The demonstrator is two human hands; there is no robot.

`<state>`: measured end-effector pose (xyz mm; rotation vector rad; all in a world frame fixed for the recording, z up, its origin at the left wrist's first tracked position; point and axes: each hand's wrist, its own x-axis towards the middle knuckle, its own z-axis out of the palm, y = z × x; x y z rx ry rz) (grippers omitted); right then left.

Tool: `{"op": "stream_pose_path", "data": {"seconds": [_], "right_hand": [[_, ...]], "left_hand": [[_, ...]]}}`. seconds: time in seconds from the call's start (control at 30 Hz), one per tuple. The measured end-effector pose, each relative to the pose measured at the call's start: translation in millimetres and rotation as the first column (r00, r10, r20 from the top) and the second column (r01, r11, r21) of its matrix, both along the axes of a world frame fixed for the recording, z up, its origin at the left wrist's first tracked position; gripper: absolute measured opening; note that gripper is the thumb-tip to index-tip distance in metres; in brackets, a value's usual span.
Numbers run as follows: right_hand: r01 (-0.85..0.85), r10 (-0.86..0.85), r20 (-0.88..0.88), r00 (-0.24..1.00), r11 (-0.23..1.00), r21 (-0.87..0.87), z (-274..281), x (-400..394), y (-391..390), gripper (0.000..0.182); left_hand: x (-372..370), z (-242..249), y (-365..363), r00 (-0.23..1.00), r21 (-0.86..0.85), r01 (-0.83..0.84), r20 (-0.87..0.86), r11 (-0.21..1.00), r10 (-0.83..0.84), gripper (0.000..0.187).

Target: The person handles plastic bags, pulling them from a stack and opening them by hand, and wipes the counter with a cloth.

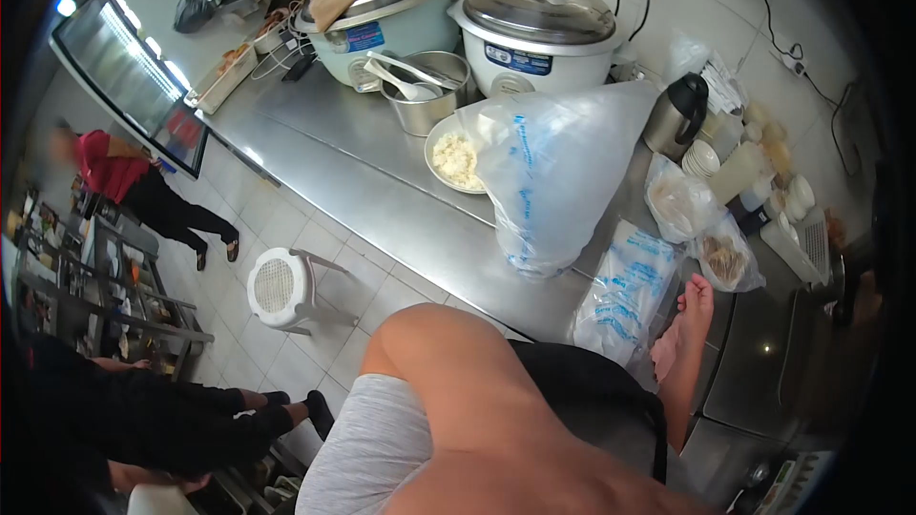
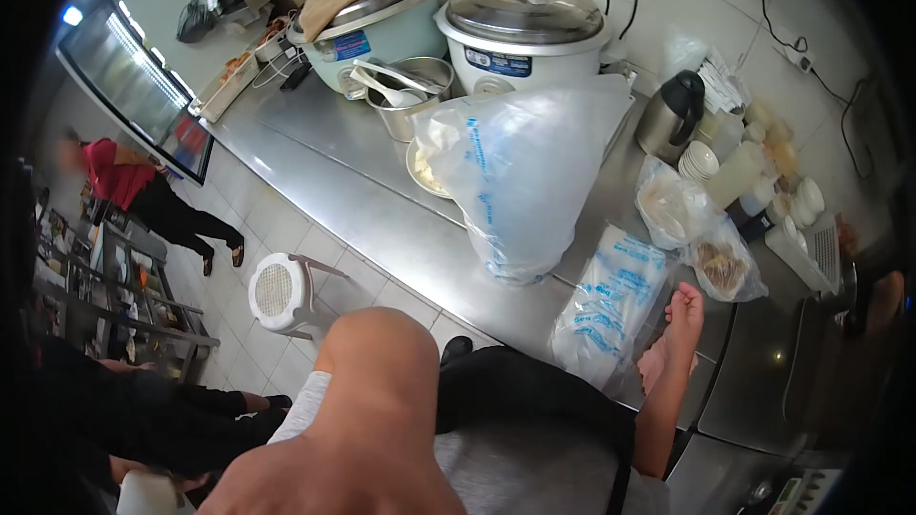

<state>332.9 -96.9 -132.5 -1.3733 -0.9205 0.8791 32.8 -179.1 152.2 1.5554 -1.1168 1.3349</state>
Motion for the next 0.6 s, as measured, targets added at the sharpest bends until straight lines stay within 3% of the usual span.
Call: {"op": "stream_pose_path", "data": {"seconds": [0.23, 0.3, 0.33, 0.37, 0.47, 0.5, 0.57, 0.6], "right_hand": [[0.119, -0.122, -0.208, 0.971, 0.993, -0.024, 11, 12, -32, 0.019], [0.13, -0.133, -0.133, 0.982, 0.991, -0.03, 29, 4, -41, 0.019], [0.154, -0.151, 0.101, 0.983, 0.988, -0.027, 18, 13, -40, 0.017], [0.14, -0.137, 0.208, 0.969, 0.99, 0.001, 16, 16, -43, 0.016], [0.019, -0.018, 0.075, 0.997, 1.0, -0.012, 33, 7, -66, 0.017], [-0.028, 0.028, 0.014, 1.0, 1.0, -0.01, 39, 7, -73, 0.017], [-0.133, 0.123, 0.216, 0.969, 0.99, 0.034, 37, 16, -90, 0.017], [-0.19, 0.167, 0.319, 0.933, 0.981, 0.043, 35, 18, -97, 0.016]], "left_hand": [[9, 7, 6, 0.977, -0.027, 0.19, -0.092, 0.981, -0.192, 0.026], [1, 10, 15, 0.951, -0.07, 0.279, -0.119, 0.958, -0.286, 0.025], [-1, 14, 21, 0.931, -0.088, 0.334, -0.122, 0.938, -0.343, 0.024], [0, 14, 27, 0.908, -0.106, 0.389, -0.124, 0.915, -0.401, 0.023], [11, -3, 47, 0.847, -0.205, 0.489, -0.12, 0.848, -0.518, 0.022], [12, -20, 51, 0.842, -0.31, 0.455, -0.153, 0.835, -0.517, 0.022], [-15, -100, 50, 0.791, -0.635, -0.004, -0.475, 0.773, -0.386, 0.035], [-4, -109, 59, 0.689, -0.579, -0.303, -0.682, 0.757, -0.246, 0.037]]}}
